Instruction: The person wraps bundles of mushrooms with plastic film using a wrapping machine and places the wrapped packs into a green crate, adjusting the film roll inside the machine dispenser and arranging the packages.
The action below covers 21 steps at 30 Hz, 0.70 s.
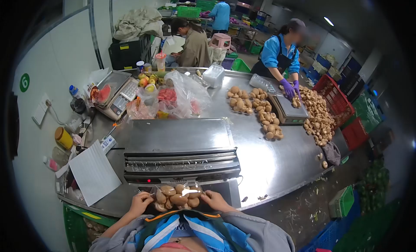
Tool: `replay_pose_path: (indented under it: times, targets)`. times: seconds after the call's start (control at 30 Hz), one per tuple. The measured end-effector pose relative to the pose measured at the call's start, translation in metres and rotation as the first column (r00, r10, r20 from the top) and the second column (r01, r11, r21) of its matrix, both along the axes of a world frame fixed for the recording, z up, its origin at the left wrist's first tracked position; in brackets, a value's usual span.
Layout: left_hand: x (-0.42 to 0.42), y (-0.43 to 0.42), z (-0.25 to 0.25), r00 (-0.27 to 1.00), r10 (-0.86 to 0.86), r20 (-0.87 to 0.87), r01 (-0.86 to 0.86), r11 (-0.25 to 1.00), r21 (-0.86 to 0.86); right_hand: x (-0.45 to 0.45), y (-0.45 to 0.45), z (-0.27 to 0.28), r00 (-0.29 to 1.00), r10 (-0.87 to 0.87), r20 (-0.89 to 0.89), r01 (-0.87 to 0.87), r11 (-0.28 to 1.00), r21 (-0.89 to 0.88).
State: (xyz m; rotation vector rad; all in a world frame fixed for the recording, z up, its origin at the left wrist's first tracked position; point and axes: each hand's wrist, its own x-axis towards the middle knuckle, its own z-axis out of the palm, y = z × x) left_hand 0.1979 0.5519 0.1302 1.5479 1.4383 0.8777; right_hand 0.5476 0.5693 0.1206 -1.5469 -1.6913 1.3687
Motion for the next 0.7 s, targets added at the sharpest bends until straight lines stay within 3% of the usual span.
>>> replay_pose_path:
  times: [0.03,0.07,0.1,0.13,0.17,0.23,0.27,0.3,0.37,0.4,0.47,0.53,0.6,0.7]
  targets:
    - [-0.004,-0.009,-0.003,0.999,0.025,-0.025,-0.019,0.978,0.207,-0.003,-0.014,0.003,0.986,0.007,0.167,-0.025,0.994,0.103]
    - [-0.004,-0.016,-0.020,0.949,0.172,0.263,-0.136,0.980,-0.147,-0.008,-0.022,0.003,0.993,-0.111,-0.049,0.106,0.990,-0.098]
    - [-0.010,-0.029,-0.032,0.954,0.156,0.257,-0.118,0.980,-0.157,-0.005,-0.026,0.008,0.962,-0.242,-0.122,0.204,0.943,-0.262]
    - [-0.013,-0.036,-0.033,0.822,0.208,0.529,-0.010,0.936,-0.352,0.001,-0.032,0.009,0.929,-0.325,-0.176,0.249,0.902,-0.352]
    - [-0.015,-0.042,-0.036,0.615,0.306,0.727,0.155,0.857,-0.492,0.009,-0.037,0.016,0.884,-0.411,-0.223,0.288,0.853,-0.434]
    - [-0.022,-0.081,-0.072,0.727,0.422,0.542,0.050,0.754,-0.655,0.027,-0.071,0.014,0.859,-0.411,-0.306,0.231,0.843,-0.486]
    - [-0.020,-0.096,-0.093,0.749,0.432,0.502,0.026,0.738,-0.674,0.034,-0.089,0.007,0.885,-0.394,-0.248,0.226,0.830,-0.510]
    - [-0.018,-0.109,-0.114,0.758,0.419,0.500,0.038,0.737,-0.675,0.034,-0.109,-0.018,0.806,-0.533,-0.259,0.333,0.769,-0.546]
    - [-0.001,-0.120,-0.157,0.729,0.288,0.620,0.177,0.796,-0.578,0.006,-0.113,0.009,0.615,-0.777,-0.134,0.324,0.405,-0.855]
    - [0.017,-0.118,-0.178,0.683,0.189,0.705,0.276,0.828,-0.489,0.002,-0.114,0.011,0.649,-0.743,-0.165,0.299,0.449,-0.842]
    - [0.061,-0.112,-0.173,0.587,0.078,0.806,0.419,0.823,-0.384,-0.004,-0.105,0.024,0.827,-0.500,-0.259,0.227,0.717,-0.659]
    - [0.096,-0.098,-0.119,0.498,0.042,0.866,0.531,0.775,-0.343,-0.003,-0.095,0.042,0.930,-0.258,-0.263,0.113,0.879,-0.463]
    - [0.113,-0.085,-0.079,0.429,0.010,0.903,0.609,0.736,-0.297,-0.001,-0.089,0.060,0.972,-0.037,-0.231,-0.037,0.951,-0.306]
    - [0.125,-0.093,-0.039,0.363,-0.053,0.930,0.693,0.683,-0.232,-0.006,-0.088,0.096,0.938,0.328,-0.109,-0.341,0.929,-0.144]
